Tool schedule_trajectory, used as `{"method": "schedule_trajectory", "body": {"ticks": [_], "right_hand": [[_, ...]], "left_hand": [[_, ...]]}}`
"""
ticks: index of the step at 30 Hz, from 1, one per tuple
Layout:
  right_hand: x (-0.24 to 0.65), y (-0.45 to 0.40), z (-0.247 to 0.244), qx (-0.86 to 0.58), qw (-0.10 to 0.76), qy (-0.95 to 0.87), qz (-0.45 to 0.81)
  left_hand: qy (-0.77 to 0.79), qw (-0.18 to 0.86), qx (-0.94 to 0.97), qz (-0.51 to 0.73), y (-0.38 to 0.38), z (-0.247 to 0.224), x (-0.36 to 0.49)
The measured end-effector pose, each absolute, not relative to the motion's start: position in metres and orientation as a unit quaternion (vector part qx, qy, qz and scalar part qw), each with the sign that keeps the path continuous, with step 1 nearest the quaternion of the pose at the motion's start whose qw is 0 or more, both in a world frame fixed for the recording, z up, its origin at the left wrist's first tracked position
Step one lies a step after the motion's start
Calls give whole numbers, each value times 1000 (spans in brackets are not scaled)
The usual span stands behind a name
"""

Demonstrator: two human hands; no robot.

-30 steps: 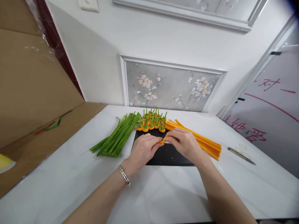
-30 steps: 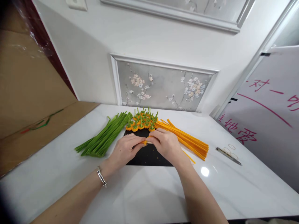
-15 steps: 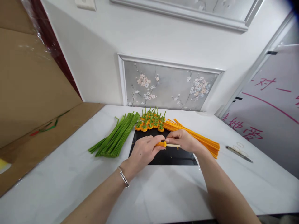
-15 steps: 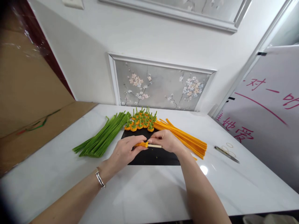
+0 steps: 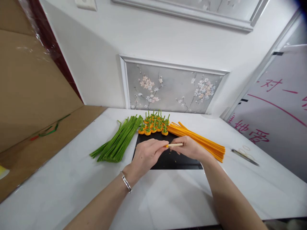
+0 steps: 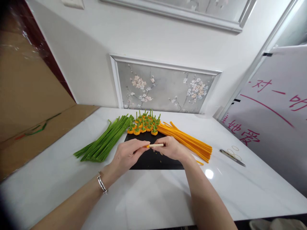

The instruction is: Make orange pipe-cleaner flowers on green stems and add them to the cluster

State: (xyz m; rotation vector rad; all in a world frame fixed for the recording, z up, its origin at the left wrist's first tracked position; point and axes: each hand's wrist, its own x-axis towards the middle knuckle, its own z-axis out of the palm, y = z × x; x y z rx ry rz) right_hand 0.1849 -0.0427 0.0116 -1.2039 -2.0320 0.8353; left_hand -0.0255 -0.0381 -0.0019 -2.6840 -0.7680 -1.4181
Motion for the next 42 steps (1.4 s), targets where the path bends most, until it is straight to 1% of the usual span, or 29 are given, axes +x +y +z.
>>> {"method": "schedule_trajectory", "body": {"ticks": [8, 15, 21, 31, 42], "right_hand": [[183, -46, 15, -452, 347, -770, 286], [180, -47, 14, -447, 352, -773, 282], [181, -49, 13, -455, 345, -778, 262], [186, -48, 8, -454, 345, -784, 244], [186, -51, 9, -468, 331, -782, 246]], "left_hand": [[-279, 21, -840, -465, -42, 6, -25], [-314, 18, -838, -447, -41, 2, -25], [-279, 35, -847, -451, -41, 3, -25], [-255, -58, -860, -437, -44, 9, -23], [-236, -45, -871, -428, -41, 9, -24]]}}
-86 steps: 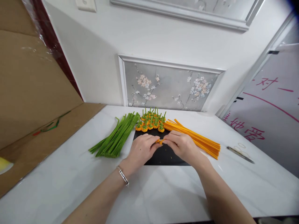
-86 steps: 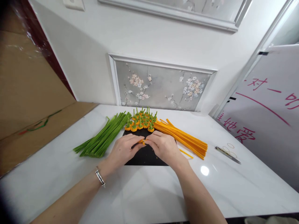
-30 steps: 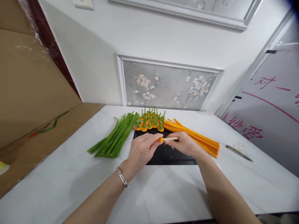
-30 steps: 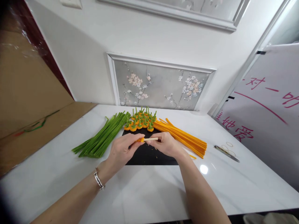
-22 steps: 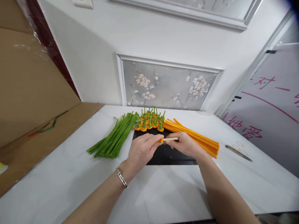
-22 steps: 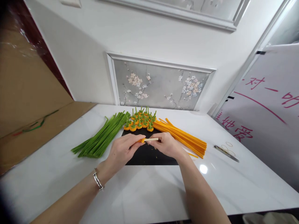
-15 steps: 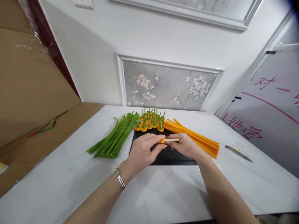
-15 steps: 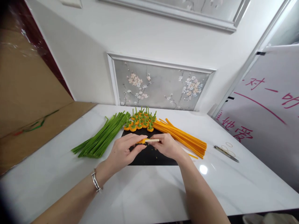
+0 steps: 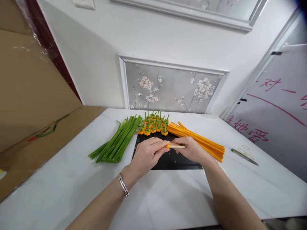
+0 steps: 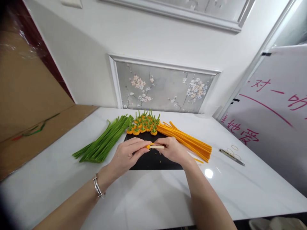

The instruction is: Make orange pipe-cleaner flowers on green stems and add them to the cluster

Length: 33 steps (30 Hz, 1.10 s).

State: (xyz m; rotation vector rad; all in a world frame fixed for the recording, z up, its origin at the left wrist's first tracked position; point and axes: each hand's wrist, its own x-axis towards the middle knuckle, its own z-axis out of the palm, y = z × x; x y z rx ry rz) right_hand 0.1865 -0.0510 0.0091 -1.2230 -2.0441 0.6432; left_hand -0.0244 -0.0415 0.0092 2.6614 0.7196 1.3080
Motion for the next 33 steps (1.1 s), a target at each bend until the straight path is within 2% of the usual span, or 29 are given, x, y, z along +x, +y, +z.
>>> {"method": "schedule_trajectory", "body": {"ticks": [15, 28, 33], "right_hand": [[177, -59, 17, -430, 289, -811, 272], [179, -60, 18, -432, 288, -814, 261], [178, -62, 18, -450, 286, -814, 230]], "left_hand": [[277, -59, 852, 441, -46, 11, -23], [265, -31, 840, 472, -42, 10, -25], [304, -13, 834, 460, -42, 10, -26]]}}
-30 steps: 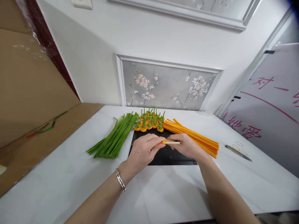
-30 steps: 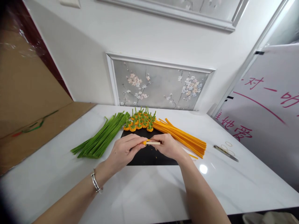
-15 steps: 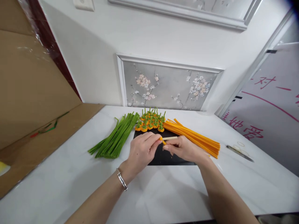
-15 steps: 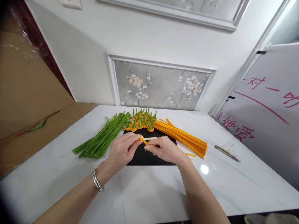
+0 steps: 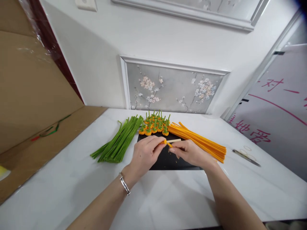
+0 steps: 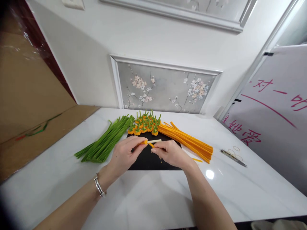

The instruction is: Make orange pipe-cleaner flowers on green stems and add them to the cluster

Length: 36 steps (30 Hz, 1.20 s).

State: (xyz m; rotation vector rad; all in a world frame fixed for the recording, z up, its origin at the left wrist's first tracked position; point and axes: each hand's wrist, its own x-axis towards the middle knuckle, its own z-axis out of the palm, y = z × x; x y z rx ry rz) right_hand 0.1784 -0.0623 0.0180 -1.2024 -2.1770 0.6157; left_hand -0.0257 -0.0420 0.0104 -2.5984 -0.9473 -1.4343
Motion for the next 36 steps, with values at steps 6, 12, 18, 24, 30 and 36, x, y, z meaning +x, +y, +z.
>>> {"method": "schedule_trajectory", "body": {"ticks": [6, 12, 18, 24, 30, 36], "right_hand": [[176, -74, 18, -488, 213, -835, 140], [167, -86, 25, -466, 228, -855, 3], [169, -72, 33, -435, 337, -835, 15], [180, -54, 32, -442, 401, -797, 93], [188, -42, 24, -487, 369, -775, 159], [191, -43, 14, -480, 305, -793, 219]], "left_hand": [[-388, 34, -819, -422, -36, 5, -29], [-391, 73, -850, -346, -36, 5, -32], [-309, 75, -880, -352, -35, 3, -31], [-268, 56, -893, -356, -41, 6, -26], [-231, 37, -889, -394, -44, 8, -24], [-228, 9, -876, -425, -41, 5, -24]]}}
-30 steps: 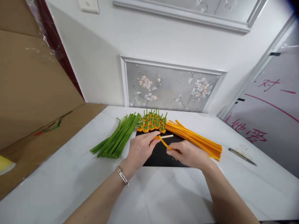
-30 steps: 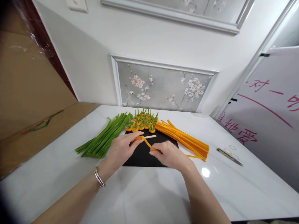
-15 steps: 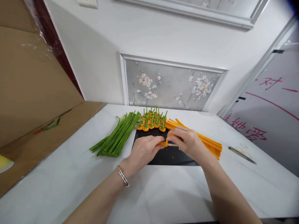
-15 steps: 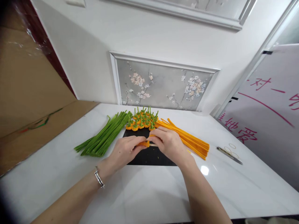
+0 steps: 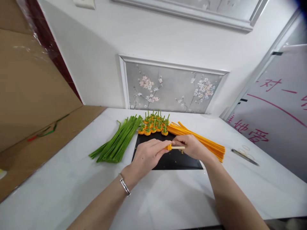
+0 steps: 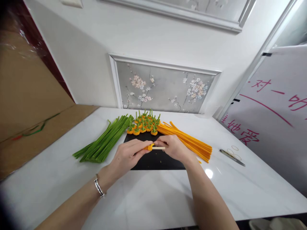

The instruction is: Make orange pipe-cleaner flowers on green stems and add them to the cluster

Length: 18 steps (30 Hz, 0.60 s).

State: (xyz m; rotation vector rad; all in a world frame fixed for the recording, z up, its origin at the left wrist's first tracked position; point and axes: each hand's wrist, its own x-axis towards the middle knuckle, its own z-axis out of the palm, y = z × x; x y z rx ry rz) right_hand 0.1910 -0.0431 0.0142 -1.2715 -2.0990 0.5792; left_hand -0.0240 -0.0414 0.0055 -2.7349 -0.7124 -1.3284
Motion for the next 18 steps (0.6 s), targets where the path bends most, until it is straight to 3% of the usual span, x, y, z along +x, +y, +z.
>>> {"method": "schedule_trajectory", "body": {"ticks": [9, 18], "right_hand": [[180, -66, 18, -478, 203, -835, 181], [175, -84, 31, -463, 211, -852, 123]], "left_hand": [[-295, -55, -855, -422, -36, 3, -26], [-310, 35, -867, -389, -30, 1, -31]]}}
